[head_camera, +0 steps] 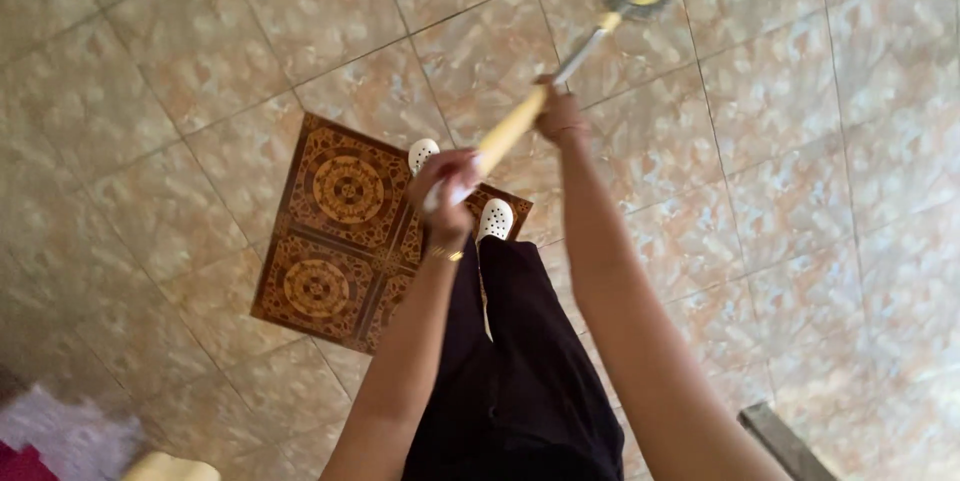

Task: The recorder is mopping the tiled floor of a house using a spin mop.

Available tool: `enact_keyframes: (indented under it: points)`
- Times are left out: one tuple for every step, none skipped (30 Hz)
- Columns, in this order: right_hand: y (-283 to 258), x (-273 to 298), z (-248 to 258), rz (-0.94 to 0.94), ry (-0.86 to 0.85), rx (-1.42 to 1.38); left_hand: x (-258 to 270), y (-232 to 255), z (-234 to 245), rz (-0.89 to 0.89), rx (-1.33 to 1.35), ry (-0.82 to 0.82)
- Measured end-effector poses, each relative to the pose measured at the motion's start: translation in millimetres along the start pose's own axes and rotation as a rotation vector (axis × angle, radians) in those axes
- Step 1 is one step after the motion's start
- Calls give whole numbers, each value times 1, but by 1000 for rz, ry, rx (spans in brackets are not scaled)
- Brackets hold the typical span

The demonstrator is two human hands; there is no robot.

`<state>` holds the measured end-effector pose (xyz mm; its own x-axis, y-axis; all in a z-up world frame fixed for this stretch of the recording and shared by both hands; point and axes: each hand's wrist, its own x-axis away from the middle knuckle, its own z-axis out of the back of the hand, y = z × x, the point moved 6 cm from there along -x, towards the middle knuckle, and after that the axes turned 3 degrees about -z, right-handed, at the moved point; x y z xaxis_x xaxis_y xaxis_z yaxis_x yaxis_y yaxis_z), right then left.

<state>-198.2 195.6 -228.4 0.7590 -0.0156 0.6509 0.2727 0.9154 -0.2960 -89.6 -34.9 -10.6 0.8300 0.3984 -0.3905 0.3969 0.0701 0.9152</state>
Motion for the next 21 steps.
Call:
enact_keyframes:
  points:
    - [26,-7,7,84,109,-143,-7,-2,-27,-7,30,-70]
    - [53,-11,13,166,224,-283,-14,-2,-54,-14,60,-141]
    - [67,1,17,140,230,-296,-24,11,-66,-3,71,-165]
    - [85,14,21,24,271,-294,-34,22,-82,82,199,-229]
    - [105,22,35,-92,327,-289,-47,32,-104,159,339,-294]
    - [118,32,34,-117,348,-299,-46,28,-113,161,361,-320]
    - [130,42,27,-198,314,-349,-44,25,-122,209,443,-368]
    - [141,54,18,-278,280,-400,-42,23,-129,258,524,-415]
    - [141,63,10,-294,290,-410,-37,14,-125,263,533,-434]
    - [139,71,0,-314,273,-391,-32,4,-122,285,508,-473]
    - [137,80,-9,-333,251,-370,-27,-6,-119,309,479,-508]
    - [139,71,-36,-348,255,-378,-32,-14,-109,315,485,-523]
    - [135,65,-61,-218,334,-532,-36,-17,-95,255,450,-540]
    - [129,61,-86,-84,415,-682,-39,-20,-79,195,414,-557]
    - [95,63,-77,-85,417,-683,-60,-8,-63,194,415,-559]
    - [61,64,-71,-133,375,-652,-81,3,-46,176,372,-546]
    - [25,67,-67,-177,326,-620,-101,16,-25,158,324,-529]
    - [-10,65,-58,-174,322,-620,-117,20,2,159,319,-527]
    - [-47,63,-49,-123,316,-574,-133,22,31,167,250,-500]
    - [-85,62,-41,-71,309,-528,-148,25,61,176,182,-472]
    - [-111,52,-49,-63,303,-527,-159,33,79,175,175,-465]
